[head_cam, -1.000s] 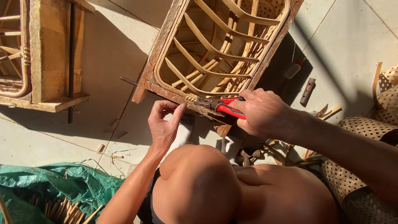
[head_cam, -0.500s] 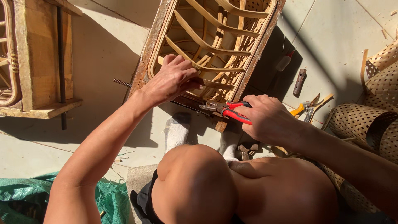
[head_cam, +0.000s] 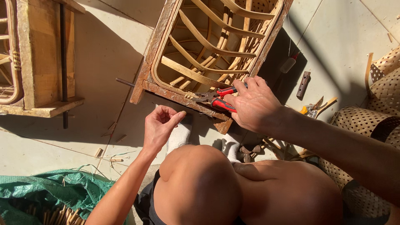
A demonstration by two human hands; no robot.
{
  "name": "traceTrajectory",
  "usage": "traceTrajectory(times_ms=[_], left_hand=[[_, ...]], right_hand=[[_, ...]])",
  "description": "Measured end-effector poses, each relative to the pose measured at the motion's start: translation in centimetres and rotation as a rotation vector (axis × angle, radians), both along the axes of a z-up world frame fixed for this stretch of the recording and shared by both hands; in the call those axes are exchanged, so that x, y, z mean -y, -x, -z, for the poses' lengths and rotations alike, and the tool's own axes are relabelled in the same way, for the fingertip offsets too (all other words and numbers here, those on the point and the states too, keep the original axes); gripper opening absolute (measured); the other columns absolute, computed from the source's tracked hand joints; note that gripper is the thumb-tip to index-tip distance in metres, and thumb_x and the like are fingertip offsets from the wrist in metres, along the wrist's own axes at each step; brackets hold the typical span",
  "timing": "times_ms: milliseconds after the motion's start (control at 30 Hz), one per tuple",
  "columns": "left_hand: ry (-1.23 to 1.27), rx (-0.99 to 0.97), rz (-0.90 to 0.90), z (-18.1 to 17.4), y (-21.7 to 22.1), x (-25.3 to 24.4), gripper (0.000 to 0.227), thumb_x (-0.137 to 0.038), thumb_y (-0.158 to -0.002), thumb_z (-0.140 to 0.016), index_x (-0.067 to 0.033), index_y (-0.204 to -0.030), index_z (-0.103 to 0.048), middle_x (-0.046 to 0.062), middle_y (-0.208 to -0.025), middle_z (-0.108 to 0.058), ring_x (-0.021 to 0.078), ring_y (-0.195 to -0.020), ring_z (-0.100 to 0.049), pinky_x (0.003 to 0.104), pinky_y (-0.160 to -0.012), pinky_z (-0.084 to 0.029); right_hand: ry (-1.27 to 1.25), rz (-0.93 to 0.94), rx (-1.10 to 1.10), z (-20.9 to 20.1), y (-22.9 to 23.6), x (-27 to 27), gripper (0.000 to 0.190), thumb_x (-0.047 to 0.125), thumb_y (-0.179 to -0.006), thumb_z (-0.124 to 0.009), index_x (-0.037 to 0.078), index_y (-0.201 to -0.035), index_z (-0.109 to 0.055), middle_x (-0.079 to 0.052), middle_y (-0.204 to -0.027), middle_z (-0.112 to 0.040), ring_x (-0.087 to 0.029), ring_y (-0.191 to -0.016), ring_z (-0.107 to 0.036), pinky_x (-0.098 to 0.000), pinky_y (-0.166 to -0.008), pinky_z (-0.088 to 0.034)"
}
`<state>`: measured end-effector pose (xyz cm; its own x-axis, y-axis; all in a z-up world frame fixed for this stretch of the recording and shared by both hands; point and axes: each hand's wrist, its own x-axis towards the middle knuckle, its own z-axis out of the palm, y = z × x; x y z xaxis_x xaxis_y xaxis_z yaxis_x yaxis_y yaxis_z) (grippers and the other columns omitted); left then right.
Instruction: The person is assembling a rectangular basket frame using thin wooden strips. They insert strips into a wooden mold, secure them with a hammer, trim excess with pliers, and apply glue to joints.
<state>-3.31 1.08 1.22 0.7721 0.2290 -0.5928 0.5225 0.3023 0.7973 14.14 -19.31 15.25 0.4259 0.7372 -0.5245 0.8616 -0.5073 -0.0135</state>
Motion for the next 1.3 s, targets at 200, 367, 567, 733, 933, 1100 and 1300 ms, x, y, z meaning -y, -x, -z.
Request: traceTrajectory(times_ms=[200, 367, 567, 733, 933, 1100, 1300], left_hand=[[0.117, -0.126, -0.057, 4.7, -2.0, 4.7, 0.036, -0.028, -0.080, -0.089, -0.0018, -0.077, -0.065, 0.007, -0.067, -0.070, 0.0105, -0.059, -0.064, 0.023, -0.058, -0.053], [0.106, -0.161, -0.138, 4.6, -2.6, 5.8, 0.039, -0.032, -0.077, -0.089, -0.0037, -0.075, -0.062, 0.011, -0.068, -0.073, 0.0132, -0.059, -0.068, 0.024, -0.058, -0.055], [0.135, -0.156, -0.264, 5.0, -2.9, 6.9, 0.038, -0.028, -0.078, -0.087, -0.0042, -0.070, -0.058, 0.012, -0.067, -0.073, 0.0136, -0.059, -0.070, 0.025, -0.056, -0.056], [0.075, -0.148, -0.297, 5.5, -3.1, 7.6, 0.040, -0.029, -0.078, -0.088, -0.0050, -0.069, -0.056, 0.010, -0.065, -0.068, 0.0127, -0.058, -0.068, 0.024, -0.053, -0.054], [0.111, -0.175, -0.274, 4.4, -3.3, 7.0, 0.043, -0.032, -0.078, -0.089, -0.0059, -0.066, -0.056, 0.008, -0.060, -0.068, 0.0124, -0.054, -0.068, 0.024, -0.050, -0.054], [0.192, -0.175, -0.324, 4.5, -3.3, 7.2, 0.042, -0.031, -0.078, -0.086, -0.0080, -0.065, -0.054, 0.008, -0.059, -0.067, 0.0140, -0.051, -0.069, 0.027, -0.047, -0.056], [0.181, -0.124, -0.331, 4.9, -3.4, 7.4, 0.038, -0.024, -0.082, -0.085, -0.0077, -0.065, -0.054, 0.009, -0.061, -0.070, 0.0126, -0.055, -0.069, 0.025, -0.053, -0.056]], right_hand=[[0.148, -0.125, 0.147, -1.0, 0.4, -2.3, 0.037, 0.039, -0.078, -0.071, 0.016, -0.106, -0.075, -0.017, -0.111, -0.062, -0.035, -0.107, -0.057, -0.0492, -0.100, -0.037], [0.193, -0.194, 0.060, -1.3, -1.1, -4.3, 0.019, 0.027, -0.083, -0.066, 0.012, -0.091, -0.077, -0.017, -0.108, -0.060, -0.034, -0.106, -0.057, -0.0508, -0.102, -0.037], [0.461, -0.074, -0.223, -1.5, -3.1, -7.3, 0.029, 0.021, -0.080, -0.068, 0.007, -0.105, -0.074, -0.018, -0.114, -0.057, -0.035, -0.106, -0.057, -0.0484, -0.092, -0.042], [0.444, -0.244, 0.028, -2.9, -2.3, -8.6, 0.026, 0.027, -0.086, -0.064, 0.009, -0.103, -0.074, -0.022, -0.112, -0.059, -0.043, -0.112, -0.055, -0.0577, -0.101, -0.033], [0.512, -0.196, -0.041, -3.5, -2.9, -9.6, 0.029, 0.024, -0.089, -0.063, 0.007, -0.109, -0.074, -0.025, -0.120, -0.058, -0.046, -0.123, -0.051, -0.0610, -0.109, -0.027], [0.498, -0.282, 0.081, -3.6, -1.8, -10.1, 0.034, 0.029, -0.085, -0.063, 0.004, -0.104, -0.074, -0.033, -0.136, -0.051, -0.053, -0.127, -0.047, -0.0679, -0.108, -0.025], [0.659, -0.158, -0.082, -2.7, -2.6, -11.5, 0.039, 0.025, -0.087, -0.068, 0.003, -0.119, -0.071, -0.028, -0.130, -0.057, -0.046, -0.123, -0.052, -0.0641, -0.110, -0.027]])
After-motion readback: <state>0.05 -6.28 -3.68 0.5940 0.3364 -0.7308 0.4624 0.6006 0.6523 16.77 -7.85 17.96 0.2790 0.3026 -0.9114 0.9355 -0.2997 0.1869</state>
